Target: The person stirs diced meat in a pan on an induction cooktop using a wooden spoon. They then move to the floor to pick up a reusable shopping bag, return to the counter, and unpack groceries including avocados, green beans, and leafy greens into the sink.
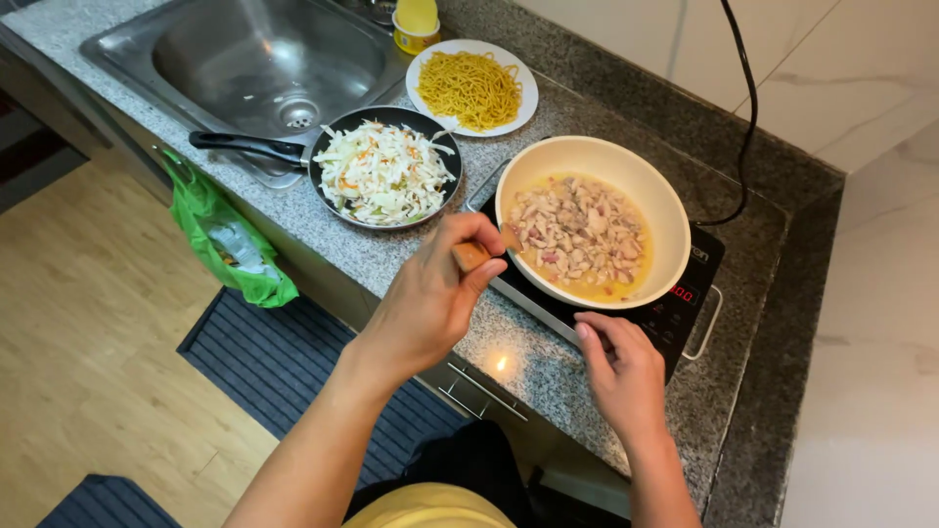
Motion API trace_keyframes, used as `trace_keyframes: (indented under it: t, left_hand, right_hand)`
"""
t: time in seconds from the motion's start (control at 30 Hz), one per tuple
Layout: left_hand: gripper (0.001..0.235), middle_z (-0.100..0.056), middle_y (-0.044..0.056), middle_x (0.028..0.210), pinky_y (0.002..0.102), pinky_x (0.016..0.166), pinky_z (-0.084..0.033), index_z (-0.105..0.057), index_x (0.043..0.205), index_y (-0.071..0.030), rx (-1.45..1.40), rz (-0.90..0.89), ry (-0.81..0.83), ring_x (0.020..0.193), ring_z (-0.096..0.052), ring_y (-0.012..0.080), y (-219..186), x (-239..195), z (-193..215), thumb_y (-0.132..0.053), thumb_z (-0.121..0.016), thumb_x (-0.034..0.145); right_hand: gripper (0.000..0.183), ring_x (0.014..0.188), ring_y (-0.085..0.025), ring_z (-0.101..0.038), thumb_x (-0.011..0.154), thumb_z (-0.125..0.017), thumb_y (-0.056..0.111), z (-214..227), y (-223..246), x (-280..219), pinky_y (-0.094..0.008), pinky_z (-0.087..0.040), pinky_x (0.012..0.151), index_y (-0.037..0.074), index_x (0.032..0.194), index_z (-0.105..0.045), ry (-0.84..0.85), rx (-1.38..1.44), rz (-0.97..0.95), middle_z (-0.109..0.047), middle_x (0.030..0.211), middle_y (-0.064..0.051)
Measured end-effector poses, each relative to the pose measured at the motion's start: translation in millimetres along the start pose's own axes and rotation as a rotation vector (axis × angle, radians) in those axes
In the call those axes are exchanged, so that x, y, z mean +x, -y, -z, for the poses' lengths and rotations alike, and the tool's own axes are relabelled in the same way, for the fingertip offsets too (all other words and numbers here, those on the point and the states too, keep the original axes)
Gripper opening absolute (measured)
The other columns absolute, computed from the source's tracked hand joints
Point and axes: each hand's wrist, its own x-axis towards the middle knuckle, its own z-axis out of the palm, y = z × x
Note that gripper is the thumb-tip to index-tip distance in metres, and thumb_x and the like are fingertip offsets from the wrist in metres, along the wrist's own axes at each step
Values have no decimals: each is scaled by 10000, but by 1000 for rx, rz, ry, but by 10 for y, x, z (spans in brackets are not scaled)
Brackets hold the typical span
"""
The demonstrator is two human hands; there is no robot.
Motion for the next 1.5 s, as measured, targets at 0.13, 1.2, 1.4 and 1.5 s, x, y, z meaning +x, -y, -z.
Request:
trace_keyframes:
  t: [0.13, 1.2, 1.4, 1.5]
  left_hand:
    - [217, -579, 114, 1164, 396, 921, -515, -481, 1092, -37, -17, -32, -64, 1053, -633, 279, 28, 10, 12, -5, -641, 949]
    - [309, -682, 180, 1159, 307, 908, -587, -547, 1112, -34, -574, 451, -407, 1070, -678, 234, 1755, 95, -1019, -89, -788, 926]
    - [583, -582, 81, 1126, 307, 908, -527, -514, 1294, -82, -521, 673, -433, 1000, -570, 174, 1763, -37, -918, -170, -880, 849]
    - [620, -585, 59, 1026, 297, 849, -518, -532, 1280, -122, -384, 793, -283, 881, -550, 162, 2012, -231, -998, -223, -918, 806]
  right_hand:
    - [238, 595, -125, -486, 928, -699, 119, 2, -208, -1, -255, -416, 537, 49, 1147, -755, -4, 0, -61, -626, 798, -31]
    - [214, 659, -193, -700, 922, -728, 175, -99, -754, -116, -360, -562, 662, 245, 1098, -828, -122, 123, -305, -801, 768, -73]
    - [164, 718, -228, -658, 964, -712, 178, -132, -1104, -496, -393, -545, 709, 177, 1100, -804, -370, 100, -535, -754, 808, -126]
    - [181, 759, -276, -660, 966, -714, 193, -198, -1145, -597, -410, -539, 738, 148, 1135, -763, -483, 8, -592, -727, 861, -148]
